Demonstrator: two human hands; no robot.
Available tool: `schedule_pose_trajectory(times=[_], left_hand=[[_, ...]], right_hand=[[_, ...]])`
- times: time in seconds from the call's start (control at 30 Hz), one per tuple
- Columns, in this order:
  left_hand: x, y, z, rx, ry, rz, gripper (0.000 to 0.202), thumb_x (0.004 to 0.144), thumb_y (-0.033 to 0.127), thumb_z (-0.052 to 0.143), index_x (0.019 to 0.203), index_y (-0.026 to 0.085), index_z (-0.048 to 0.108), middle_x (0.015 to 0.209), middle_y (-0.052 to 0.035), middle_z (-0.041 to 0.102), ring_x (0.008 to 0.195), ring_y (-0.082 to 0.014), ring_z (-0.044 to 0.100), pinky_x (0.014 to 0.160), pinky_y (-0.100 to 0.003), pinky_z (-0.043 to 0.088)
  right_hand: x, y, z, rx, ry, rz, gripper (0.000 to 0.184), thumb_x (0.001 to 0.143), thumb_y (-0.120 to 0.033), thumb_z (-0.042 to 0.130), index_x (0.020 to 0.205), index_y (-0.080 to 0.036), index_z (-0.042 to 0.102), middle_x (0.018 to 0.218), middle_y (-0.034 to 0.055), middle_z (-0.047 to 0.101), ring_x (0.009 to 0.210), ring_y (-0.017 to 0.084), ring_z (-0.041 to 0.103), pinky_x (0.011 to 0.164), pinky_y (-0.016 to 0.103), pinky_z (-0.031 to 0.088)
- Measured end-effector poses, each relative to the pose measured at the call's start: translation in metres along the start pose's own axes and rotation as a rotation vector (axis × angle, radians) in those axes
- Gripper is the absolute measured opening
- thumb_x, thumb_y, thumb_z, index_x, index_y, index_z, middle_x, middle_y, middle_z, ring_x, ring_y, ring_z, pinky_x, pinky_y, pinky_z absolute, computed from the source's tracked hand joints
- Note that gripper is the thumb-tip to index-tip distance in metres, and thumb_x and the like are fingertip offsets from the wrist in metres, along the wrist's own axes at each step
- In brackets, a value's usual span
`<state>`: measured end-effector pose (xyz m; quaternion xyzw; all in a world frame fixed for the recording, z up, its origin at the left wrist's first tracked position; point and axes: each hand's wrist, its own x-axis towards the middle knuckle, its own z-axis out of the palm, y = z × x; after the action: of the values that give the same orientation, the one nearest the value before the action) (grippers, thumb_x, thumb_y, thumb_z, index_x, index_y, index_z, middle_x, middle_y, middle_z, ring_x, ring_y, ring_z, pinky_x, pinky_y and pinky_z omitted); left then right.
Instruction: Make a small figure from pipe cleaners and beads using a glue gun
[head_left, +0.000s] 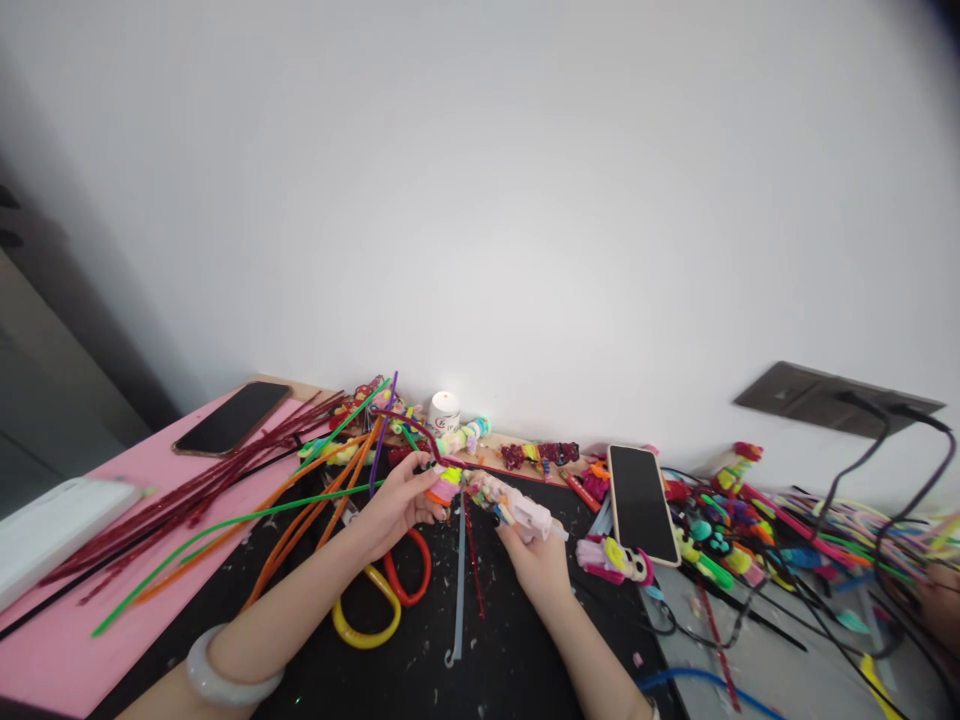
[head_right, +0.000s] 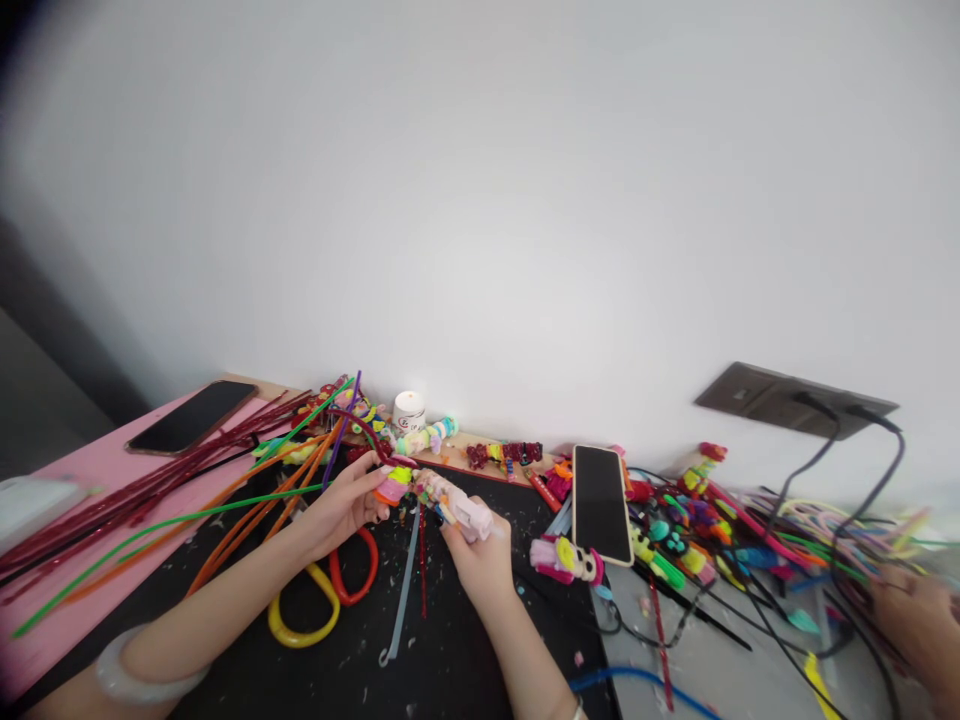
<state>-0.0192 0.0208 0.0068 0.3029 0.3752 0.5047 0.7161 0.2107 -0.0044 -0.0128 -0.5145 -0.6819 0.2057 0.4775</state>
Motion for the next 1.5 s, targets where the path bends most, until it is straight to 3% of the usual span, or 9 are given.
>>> schedule_pose_trajectory(times=[0.43,1.1,1.5], left_hand=[[-0.0002,0.0008,-0.0006,-0.057,-0.008,-0.065,0.038,0.087,0.024,0.091,0.098,0.022,0.054,0.069,0.0039,0.075,0.049,-0.0126,0.073,0.045,-0.015,0.054],[0.0008,0.0017,-0.0026,-0.126,-0.036,-0.107,0.033,0.091,0.022,0.086,0.100,0.022,0.055,0.072,0.0050,0.071,0.050,-0.0109,0.073,0.047,-0.014,0.056],[-0.0024,0.0077,0.0056,-0.164,0.044,-0.149,0.016,0.101,0.016,0.072,0.097,0.020,0.057,0.069,0.0033,0.070,0.044,-0.0095,0.068,0.044,-0.014,0.054]], right_hand=[[-0.0009,0.0009,-0.0002,-0.010,-0.002,-0.021,0.011,0.079,-0.029,0.065,0.069,-0.025,0.065,0.059,-0.0001,0.068,0.053,0.019,0.062,0.050,0.025,0.052],[-0.0013,0.0023,-0.0014,-0.035,-0.014,-0.026,0.011,0.081,-0.027,0.067,0.070,-0.025,0.069,0.063,0.0015,0.073,0.057,0.021,0.069,0.053,0.026,0.057],[-0.0032,0.0077,0.0008,-0.036,-0.002,-0.036,0.013,0.083,-0.027,0.069,0.070,-0.024,0.070,0.063,0.0012,0.072,0.058,0.021,0.069,0.055,0.027,0.057]])
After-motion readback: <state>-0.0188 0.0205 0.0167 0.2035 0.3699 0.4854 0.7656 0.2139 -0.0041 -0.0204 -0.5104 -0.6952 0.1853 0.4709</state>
